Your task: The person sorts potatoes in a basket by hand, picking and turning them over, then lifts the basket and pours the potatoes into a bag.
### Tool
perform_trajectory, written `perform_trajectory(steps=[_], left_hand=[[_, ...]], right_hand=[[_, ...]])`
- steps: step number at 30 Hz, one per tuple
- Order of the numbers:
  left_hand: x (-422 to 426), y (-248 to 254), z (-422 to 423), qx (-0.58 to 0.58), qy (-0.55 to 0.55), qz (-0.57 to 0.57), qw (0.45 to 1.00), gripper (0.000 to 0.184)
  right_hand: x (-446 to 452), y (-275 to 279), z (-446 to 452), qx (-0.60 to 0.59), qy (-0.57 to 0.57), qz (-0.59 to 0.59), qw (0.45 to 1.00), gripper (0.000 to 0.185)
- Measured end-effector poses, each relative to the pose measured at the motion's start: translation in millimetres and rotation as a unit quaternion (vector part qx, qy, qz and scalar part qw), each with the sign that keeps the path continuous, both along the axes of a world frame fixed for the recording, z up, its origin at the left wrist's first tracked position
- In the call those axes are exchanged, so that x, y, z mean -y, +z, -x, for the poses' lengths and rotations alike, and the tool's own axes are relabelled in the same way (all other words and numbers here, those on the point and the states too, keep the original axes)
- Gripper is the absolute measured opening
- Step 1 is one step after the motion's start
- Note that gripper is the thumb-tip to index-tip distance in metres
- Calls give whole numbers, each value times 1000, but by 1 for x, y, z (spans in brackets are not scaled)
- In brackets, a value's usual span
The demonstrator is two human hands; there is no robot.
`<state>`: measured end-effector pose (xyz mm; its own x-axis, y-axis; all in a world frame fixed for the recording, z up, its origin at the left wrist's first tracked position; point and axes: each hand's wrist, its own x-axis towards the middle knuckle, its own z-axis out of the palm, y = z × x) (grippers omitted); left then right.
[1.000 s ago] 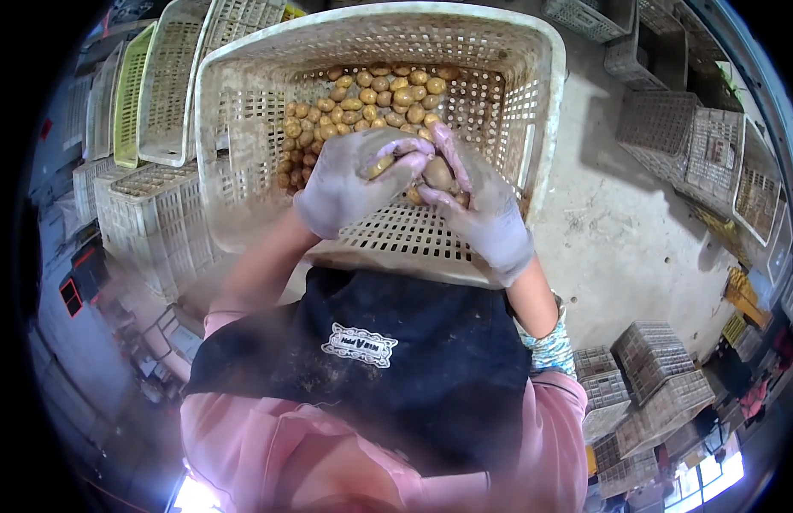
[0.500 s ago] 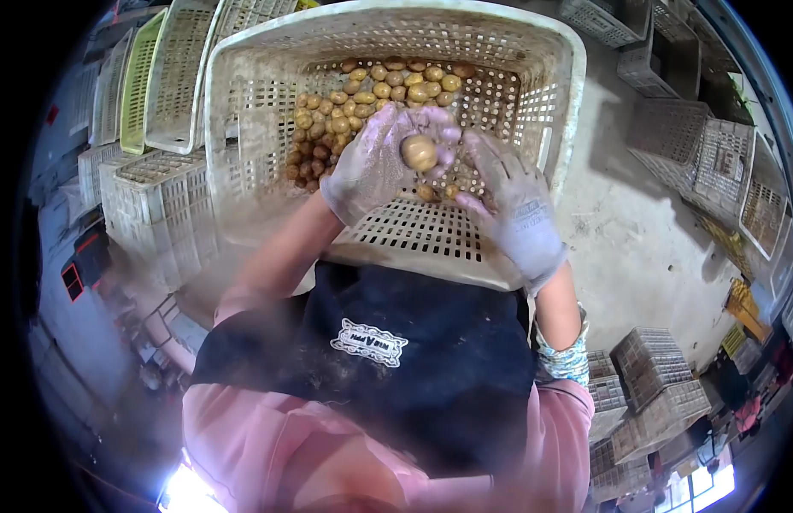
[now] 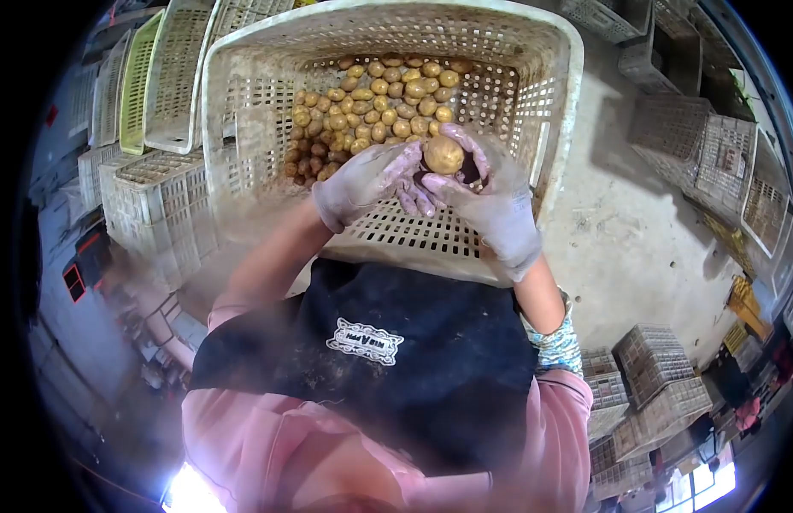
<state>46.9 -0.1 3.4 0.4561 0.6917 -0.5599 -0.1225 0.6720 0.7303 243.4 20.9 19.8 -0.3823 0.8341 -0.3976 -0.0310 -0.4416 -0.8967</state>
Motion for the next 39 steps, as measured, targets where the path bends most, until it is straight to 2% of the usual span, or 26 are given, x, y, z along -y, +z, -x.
perform_trajectory(steps=[3, 4, 6, 7, 8, 10, 13, 14, 15, 16, 17, 18, 19, 20, 21, 24, 25, 26, 27, 28, 29, 32, 33, 36, 38, 39], left_hand=[[-3, 2, 5, -11, -49, 16, 999, 39], [-5, 5, 7, -28, -69, 15, 997, 38], [-5, -7, 32, -150, -91, -70, 982, 39], [-2, -39, 63, -64, 9, -77, 995, 37], [-13, -42, 80, -350, -81, -47, 932, 42], [-42, -73, 114, -509, -111, -23, 853, 46], [-70, -143, 136, -504, -32, -55, 861, 63], [-79, -159, 120, -525, -19, -19, 851, 64], [-77, -178, 91, -676, -74, -77, 729, 63], [-75, -167, 54, -717, -118, -69, 684, 66], [-72, -181, 34, -690, -161, -72, 702, 66], [-57, -163, 8, -685, -195, -134, 689, 63], [-44, -160, -5, -649, -205, -169, 713, 59], [-39, -161, -7, -588, -390, -216, 674, 63], [-20, -168, 2, -437, -347, -220, 800, 67], [-4, -89, 47, -387, -340, -144, 845, 60], [-10, -101, 72, -499, -385, -147, 762, 54], [-6, -97, 107, -587, -303, -158, 734, 50], [-1, -128, 154, -599, -208, -24, 772, 50], [-3, -120, 169, -678, -166, 40, 715, 53], [14, -163, 212, -721, -165, 15, 673, 56], [0, -139, 211, -574, -149, 109, 798, 62], [-2, -155, 223, -553, -150, 97, 814, 66], [5, -186, 214, -301, 84, 253, 916, 67], [11, -196, 179, -219, 34, 227, 948, 64], [3, -176, 147, -233, 15, 211, 949, 63]], right_hand=[[-2, -6, -3, 64, 34, -61, 995, 47], [-2, -1, -7, 146, 80, -123, 978, 46], [-4, 3, -14, 299, 165, -247, 907, 46], [-2, -4, -19, 344, 181, -307, 869, 43], [1, -8, -23, 354, 179, -336, 854, 42], [6, -10, -29, 370, 180, -395, 822, 39], [6, -9, -27, 312, 110, -343, 879, 27], [7, -10, -26, 292, 84, -320, 897, 25], [6, -4, -23, 296, 71, -316, 899, 20], [5, -5, -23, 306, 78, -328, 890, 20], [3, -7, -23, 316, 87, -340, 882, 20], [5, -6, -23, 325, 100, -348, 873, 20], [5, -5, -22, 334, 104, -336, 875, 21], [4, -3, -21, 341, 106, -327, 875, 21], [4, -1, -22, 349, 107, -318, 875, 21], [8, -8, -31, 316, 75, -336, 884, 23], [7, -8, -34, 319, 73, -367, 871, 26], [8, -8, -35, 307, 85, -386, 866, 26], [9, -7, -37, 294, 99, -402, 861, 26], [10, -4, -38, 282, 111, -419, 856, 27], [10, -1, -42, 281, 178, -389, 859, 29], [16, -4, -51, 315, 253, -484, 776, 29], [16, -6, -54, 295, 233, -525, 763, 33], [25, -22, -62, 267, 151, -548, 778, 37], [24, -17, -61, 277, 146, -513, 799, 36], [24, -15, -61, 281, 143, -495, 810, 35]])
